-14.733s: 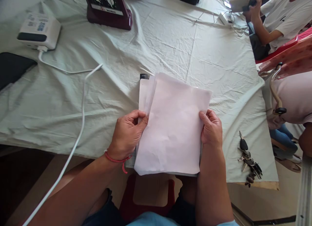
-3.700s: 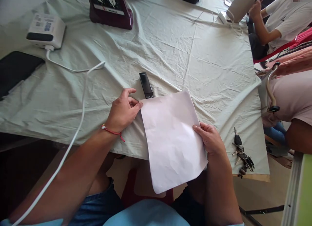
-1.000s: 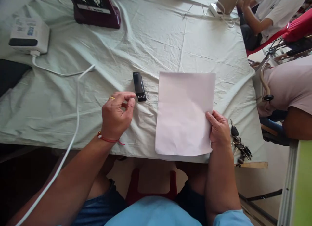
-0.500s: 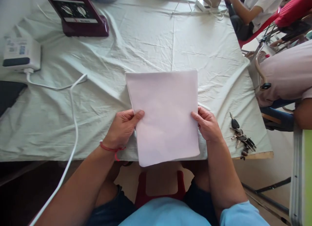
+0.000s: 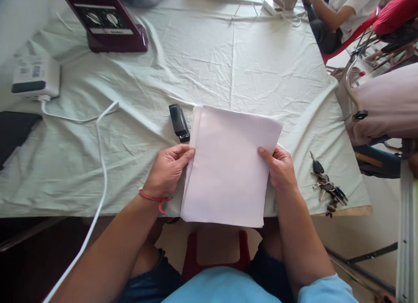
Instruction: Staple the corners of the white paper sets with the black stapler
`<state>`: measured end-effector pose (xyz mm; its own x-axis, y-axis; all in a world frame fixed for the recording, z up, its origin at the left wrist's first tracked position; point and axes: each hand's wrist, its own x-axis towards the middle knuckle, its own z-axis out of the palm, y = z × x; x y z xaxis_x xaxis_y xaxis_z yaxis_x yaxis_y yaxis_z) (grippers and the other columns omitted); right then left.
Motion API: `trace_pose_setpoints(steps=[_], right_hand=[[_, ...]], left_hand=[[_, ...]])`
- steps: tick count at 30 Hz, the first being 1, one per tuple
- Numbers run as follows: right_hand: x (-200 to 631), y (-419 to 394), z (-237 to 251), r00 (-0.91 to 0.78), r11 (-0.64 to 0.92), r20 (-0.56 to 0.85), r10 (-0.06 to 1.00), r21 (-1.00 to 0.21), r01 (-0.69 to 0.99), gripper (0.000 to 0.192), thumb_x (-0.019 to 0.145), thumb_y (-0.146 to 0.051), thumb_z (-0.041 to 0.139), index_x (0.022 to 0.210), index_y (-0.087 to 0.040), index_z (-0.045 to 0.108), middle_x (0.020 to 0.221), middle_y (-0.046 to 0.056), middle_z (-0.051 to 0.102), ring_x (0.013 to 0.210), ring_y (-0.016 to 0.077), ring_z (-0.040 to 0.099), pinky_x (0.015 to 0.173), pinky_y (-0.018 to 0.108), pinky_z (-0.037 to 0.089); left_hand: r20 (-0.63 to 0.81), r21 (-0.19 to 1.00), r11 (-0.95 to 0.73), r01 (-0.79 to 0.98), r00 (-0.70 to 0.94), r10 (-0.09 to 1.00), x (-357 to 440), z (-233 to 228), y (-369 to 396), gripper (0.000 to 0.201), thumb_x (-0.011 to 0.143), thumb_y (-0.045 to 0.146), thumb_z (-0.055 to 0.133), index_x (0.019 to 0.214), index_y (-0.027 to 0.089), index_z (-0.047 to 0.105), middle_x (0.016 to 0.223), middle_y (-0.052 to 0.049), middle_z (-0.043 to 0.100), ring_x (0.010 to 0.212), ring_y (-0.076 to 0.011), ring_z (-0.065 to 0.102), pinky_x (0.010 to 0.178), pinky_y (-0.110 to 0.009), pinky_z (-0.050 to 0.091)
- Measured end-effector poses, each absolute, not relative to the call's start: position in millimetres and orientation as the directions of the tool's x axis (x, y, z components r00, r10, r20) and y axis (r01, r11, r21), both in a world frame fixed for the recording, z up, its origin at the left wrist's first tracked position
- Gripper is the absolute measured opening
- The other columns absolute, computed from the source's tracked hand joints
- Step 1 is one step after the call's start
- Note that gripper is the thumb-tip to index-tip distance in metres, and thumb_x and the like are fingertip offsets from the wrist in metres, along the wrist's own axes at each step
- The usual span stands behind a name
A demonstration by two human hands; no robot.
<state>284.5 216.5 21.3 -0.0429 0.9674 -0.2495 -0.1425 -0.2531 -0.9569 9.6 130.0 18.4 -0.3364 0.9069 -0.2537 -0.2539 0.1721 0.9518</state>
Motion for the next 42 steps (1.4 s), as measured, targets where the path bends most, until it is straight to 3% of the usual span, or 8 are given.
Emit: trace_pose_setpoints(steps=[7, 13, 20, 23, 26, 29, 33, 42], right_hand=[[279.7, 217.1, 17.4, 0.023, -0.263, -0.272, 0.962, -0.947, -0.183, 0.039, 0.062, -0.035, 0.102, 0.094, -0.023, 0.082, 0.102, 0.003, 0.084, 0.085, 0.0173, 0.076, 0.082, 0.03, 0.064], [279.9, 218.3, 15.7, 0.014, -0.247, -0.254, 0.967, -0.953, -0.176, 0.041, 0.063, -0.038, 0.101, 0.095, -0.024, 0.08, 0.104, 0.003, 0.084, 0.09, 0.0221, 0.079, 0.087, 0.037, 0.066], [281.6, 218.6, 19.0, -0.022, -0.294, -0.295, 0.955, -0.941, -0.166, 0.039, 0.063, -0.039, 0.1, 0.093, -0.025, 0.078, 0.1, 0.003, 0.084, 0.093, 0.0255, 0.08, 0.088, 0.041, 0.067], [281.6, 218.7, 20.4, -0.043, -0.302, -0.299, 0.953, -0.94, -0.157, 0.04, 0.063, -0.041, 0.099, 0.092, -0.025, 0.078, 0.102, 0.004, 0.084, 0.094, 0.0261, 0.08, 0.088, 0.041, 0.067], [281.9, 219.1, 20.9, -0.034, -0.307, -0.306, 0.951, -0.936, -0.169, 0.04, 0.061, -0.039, 0.101, 0.091, -0.025, 0.078, 0.101, 0.004, 0.084, 0.091, 0.0254, 0.08, 0.088, 0.041, 0.068], [282.6, 219.4, 20.2, -0.033, -0.309, -0.308, 0.951, -0.937, -0.162, 0.04, 0.06, -0.04, 0.101, 0.089, -0.024, 0.078, 0.098, 0.004, 0.083, 0.089, 0.0254, 0.08, 0.086, 0.041, 0.068], [283.0, 218.9, 18.5, -0.05, -0.292, -0.288, 0.956, -0.948, -0.125, 0.04, 0.063, -0.042, 0.1, 0.09, -0.024, 0.078, 0.098, 0.005, 0.083, 0.092, 0.0267, 0.08, 0.087, 0.042, 0.067], [282.0, 218.5, 20.8, -0.075, -0.304, -0.297, 0.952, -0.943, -0.137, 0.045, 0.066, -0.04, 0.099, 0.101, -0.024, 0.077, 0.109, 0.004, 0.083, 0.089, 0.0244, 0.079, 0.085, 0.041, 0.068]], left_hand=[[-0.281, 0.933, 0.139, -0.333, -0.428, 0.859, 12.1, 15.8, 130.6, 0.044, 0.058, 0.046, 0.102, 0.071, 0.016, 0.072, 0.07, 0.002, 0.07, 0.066, -0.01, 0.057, 0.064, -0.023, 0.044], [-0.227, 0.941, 0.085, -0.326, -0.427, 0.875, 14.7, 20.8, 129.9, 0.04, 0.07, 0.045, 0.094, 0.088, 0.019, 0.07, 0.07, 0.003, 0.068, 0.063, -0.0112, 0.058, 0.06, -0.023, 0.046], [-0.105, 0.973, -0.008, -0.23, -0.477, 0.873, 13.8, 21.9, 128.5, 0.042, 0.078, 0.031, 0.085, 0.099, 0.026, 0.049, 0.07, 0.01, 0.056, 0.058, -0.0073, 0.049, 0.06, -0.02, 0.042], [-0.019, 0.992, -0.043, -0.118, -0.481, 0.877, 13.2, 22.1, 127.2, 0.03, 0.083, 0.028, 0.082, 0.096, 0.025, 0.055, 0.068, 0.009, 0.052, 0.06, -0.0082, 0.048, 0.061, -0.021, 0.04], [0.004, 0.999, -0.018, -0.027, -0.446, 0.895, 12.7, 23.1, 124.4, 0.011, 0.089, 0.031, 0.076, 0.095, 0.023, 0.071, 0.074, 0.004, 0.065, 0.068, -0.0119, 0.057, 0.065, -0.024, 0.045], [-0.011, 1.0, 0.02, 0.017, -0.42, 0.907, 13.0, 24.5, 122.3, 0.021, 0.093, 0.039, 0.074, 0.1, 0.02, 0.081, 0.095, -0.004, 0.079, 0.087, -0.0186, 0.068, 0.08, -0.029, 0.053], [-0.016, 1.0, 0.021, 0.011, -0.343, 0.939, 13.1, 22.8, 123.2, 0.033, 0.098, 0.048, 0.068, 0.098, 0.019, 0.083, 0.104, -0.008, 0.079, 0.103, -0.0239, 0.07, 0.094, -0.034, 0.053], [0.011, 0.993, 0.047, 0.113, -0.461, 0.888, 8.9, 17.9, 125.8, 0.02, 0.084, 0.039, 0.083, 0.077, 0.021, 0.079, 0.081, -0.002, 0.073, 0.08, -0.0186, 0.063, 0.081, -0.032, 0.049]])
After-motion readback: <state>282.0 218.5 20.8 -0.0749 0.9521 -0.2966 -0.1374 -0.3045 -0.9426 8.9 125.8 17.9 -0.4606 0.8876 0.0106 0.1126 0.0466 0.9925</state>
